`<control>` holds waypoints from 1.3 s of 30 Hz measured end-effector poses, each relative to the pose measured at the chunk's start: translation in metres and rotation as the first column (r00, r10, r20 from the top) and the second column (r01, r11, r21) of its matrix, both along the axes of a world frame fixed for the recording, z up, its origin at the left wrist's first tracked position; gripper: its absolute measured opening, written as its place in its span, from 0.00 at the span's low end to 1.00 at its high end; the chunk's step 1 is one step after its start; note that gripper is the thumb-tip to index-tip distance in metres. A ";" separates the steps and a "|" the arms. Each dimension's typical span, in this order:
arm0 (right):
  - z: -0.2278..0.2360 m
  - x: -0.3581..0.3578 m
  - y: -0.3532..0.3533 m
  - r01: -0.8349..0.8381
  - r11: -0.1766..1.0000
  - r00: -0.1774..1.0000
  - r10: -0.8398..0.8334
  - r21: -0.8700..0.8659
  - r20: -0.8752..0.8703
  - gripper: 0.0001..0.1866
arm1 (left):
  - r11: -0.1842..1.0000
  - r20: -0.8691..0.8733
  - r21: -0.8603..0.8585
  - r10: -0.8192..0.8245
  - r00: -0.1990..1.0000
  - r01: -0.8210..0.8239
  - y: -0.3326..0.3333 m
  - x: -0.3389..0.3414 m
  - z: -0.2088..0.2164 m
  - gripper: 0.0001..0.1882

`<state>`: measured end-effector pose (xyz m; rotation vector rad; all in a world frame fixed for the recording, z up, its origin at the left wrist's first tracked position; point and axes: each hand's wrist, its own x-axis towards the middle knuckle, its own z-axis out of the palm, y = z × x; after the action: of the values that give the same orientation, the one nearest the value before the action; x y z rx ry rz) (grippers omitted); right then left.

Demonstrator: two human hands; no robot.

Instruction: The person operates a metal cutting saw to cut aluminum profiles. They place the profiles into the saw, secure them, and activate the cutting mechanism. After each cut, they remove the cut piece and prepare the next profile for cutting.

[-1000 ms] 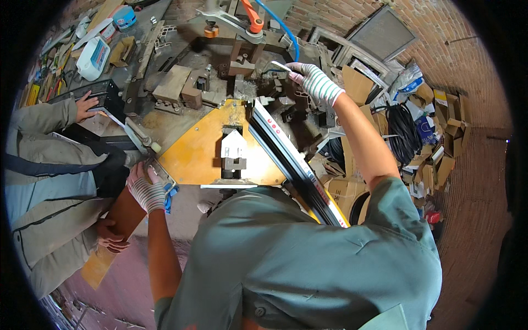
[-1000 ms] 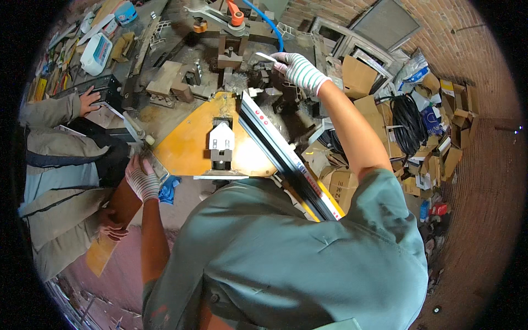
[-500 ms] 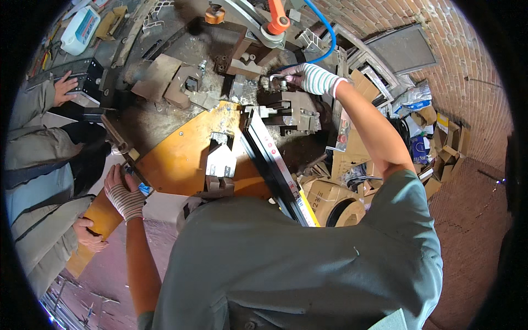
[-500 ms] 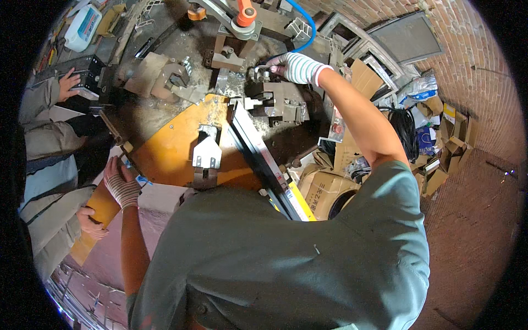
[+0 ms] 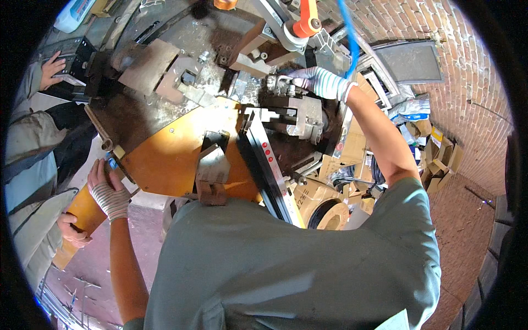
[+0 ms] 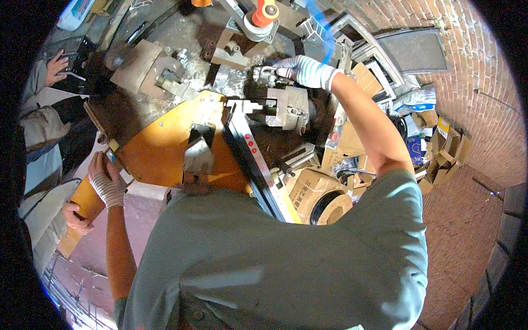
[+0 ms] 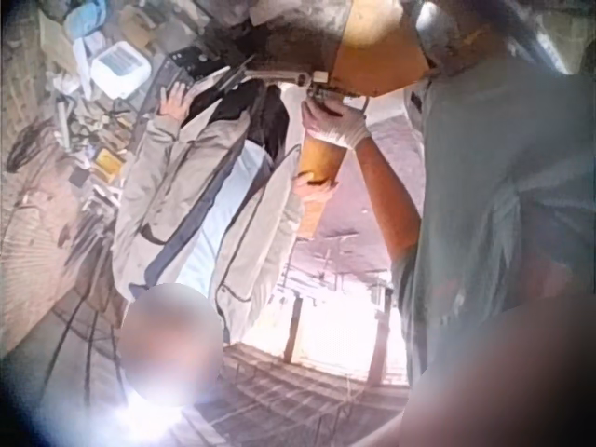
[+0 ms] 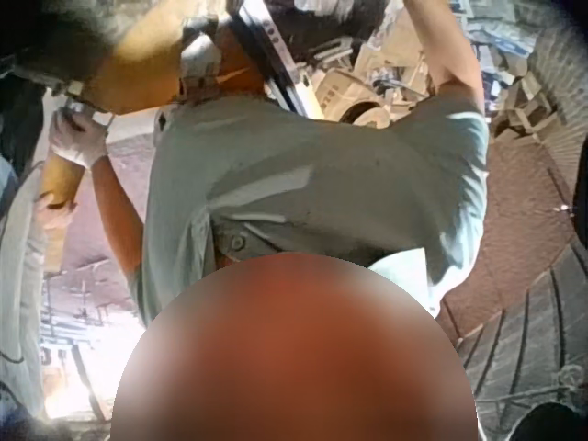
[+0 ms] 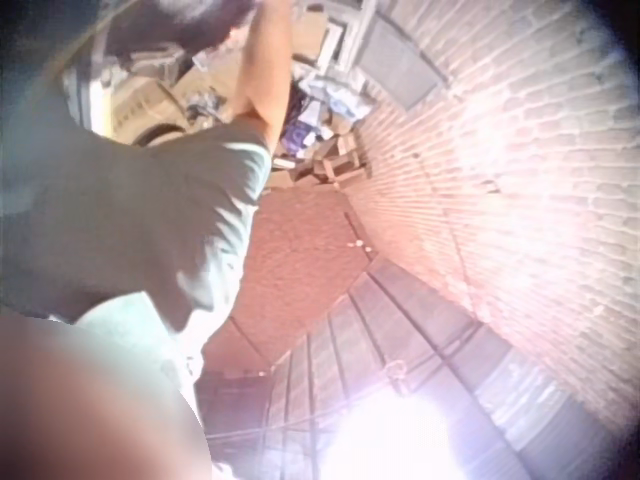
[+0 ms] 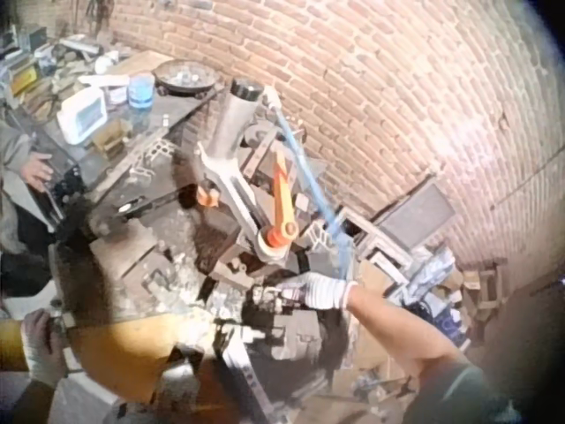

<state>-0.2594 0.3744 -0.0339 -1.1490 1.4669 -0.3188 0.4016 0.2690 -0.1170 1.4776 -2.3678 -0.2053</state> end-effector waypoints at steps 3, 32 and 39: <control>-0.004 -0.007 -0.004 -0.152 0.988 0.970 0.150 0.001 -0.191 0.22 | 0.999 -0.040 -0.030 -0.023 0.999 0.022 -0.002 -0.001 -0.001 0.23; 0.086 0.069 -0.097 -0.369 0.764 0.730 0.590 0.529 -0.344 0.19 | 0.999 -0.002 -0.024 0.031 1.000 -0.031 0.003 0.005 -0.005 0.25; 0.093 0.021 -0.056 -0.540 0.782 0.583 0.614 0.310 -0.532 0.17 | 0.999 0.010 -0.012 0.035 0.999 -0.034 0.003 0.007 -0.008 0.24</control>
<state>-0.2381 0.3187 0.0588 -1.6570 1.5094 0.6680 0.4088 0.2720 -0.1250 1.5167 -2.3458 -0.1756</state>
